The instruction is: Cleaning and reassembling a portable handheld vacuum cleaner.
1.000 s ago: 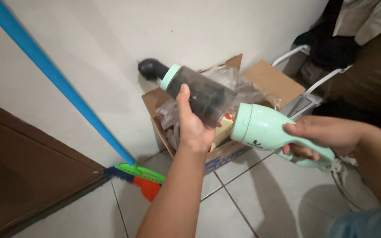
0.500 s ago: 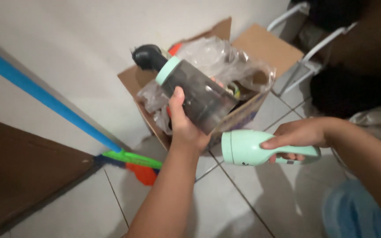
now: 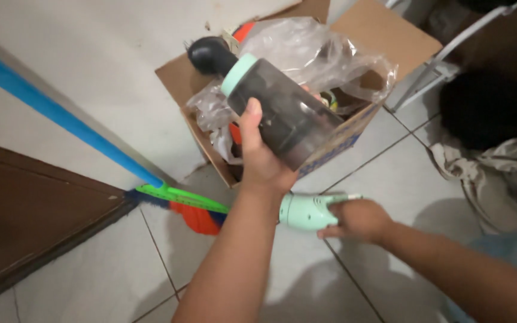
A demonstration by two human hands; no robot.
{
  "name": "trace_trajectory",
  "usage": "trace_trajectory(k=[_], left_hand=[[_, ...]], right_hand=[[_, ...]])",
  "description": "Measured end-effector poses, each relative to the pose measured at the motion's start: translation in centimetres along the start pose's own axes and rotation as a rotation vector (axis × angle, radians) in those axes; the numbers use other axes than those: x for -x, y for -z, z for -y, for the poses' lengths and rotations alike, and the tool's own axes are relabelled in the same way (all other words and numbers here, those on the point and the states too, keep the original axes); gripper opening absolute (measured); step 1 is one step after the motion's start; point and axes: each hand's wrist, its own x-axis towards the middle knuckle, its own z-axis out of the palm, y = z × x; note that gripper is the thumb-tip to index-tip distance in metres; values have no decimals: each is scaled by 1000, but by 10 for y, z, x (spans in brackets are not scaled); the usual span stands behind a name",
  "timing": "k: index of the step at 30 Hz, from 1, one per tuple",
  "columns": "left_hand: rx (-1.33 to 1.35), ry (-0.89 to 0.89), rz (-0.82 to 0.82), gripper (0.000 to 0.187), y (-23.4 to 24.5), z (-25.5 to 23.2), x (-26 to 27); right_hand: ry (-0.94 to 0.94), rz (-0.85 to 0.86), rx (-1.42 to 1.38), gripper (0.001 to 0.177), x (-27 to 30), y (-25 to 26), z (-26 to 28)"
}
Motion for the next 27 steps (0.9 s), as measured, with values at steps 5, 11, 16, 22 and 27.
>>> trace_trajectory(k=[5, 11, 16, 22, 27], left_hand=[[25, 24, -24, 65, 5, -3, -5], [53, -64, -41, 57, -4, -8, -7], [-17, -196, -1, 50, -16, -16, -15], [73, -204, -165, 46, -31, -31, -27], [72, -221, -168, 47, -35, -43, -33]], right_hand=[[120, 32, -32, 55, 0, -29, 5], [223, 35, -49, 46, 0, -44, 9], [268, 58, -41, 47, -7, -70, -3], [276, 36, -110, 49, -8, -75, -7], [63, 155, 63, 51, 5, -24, 27]])
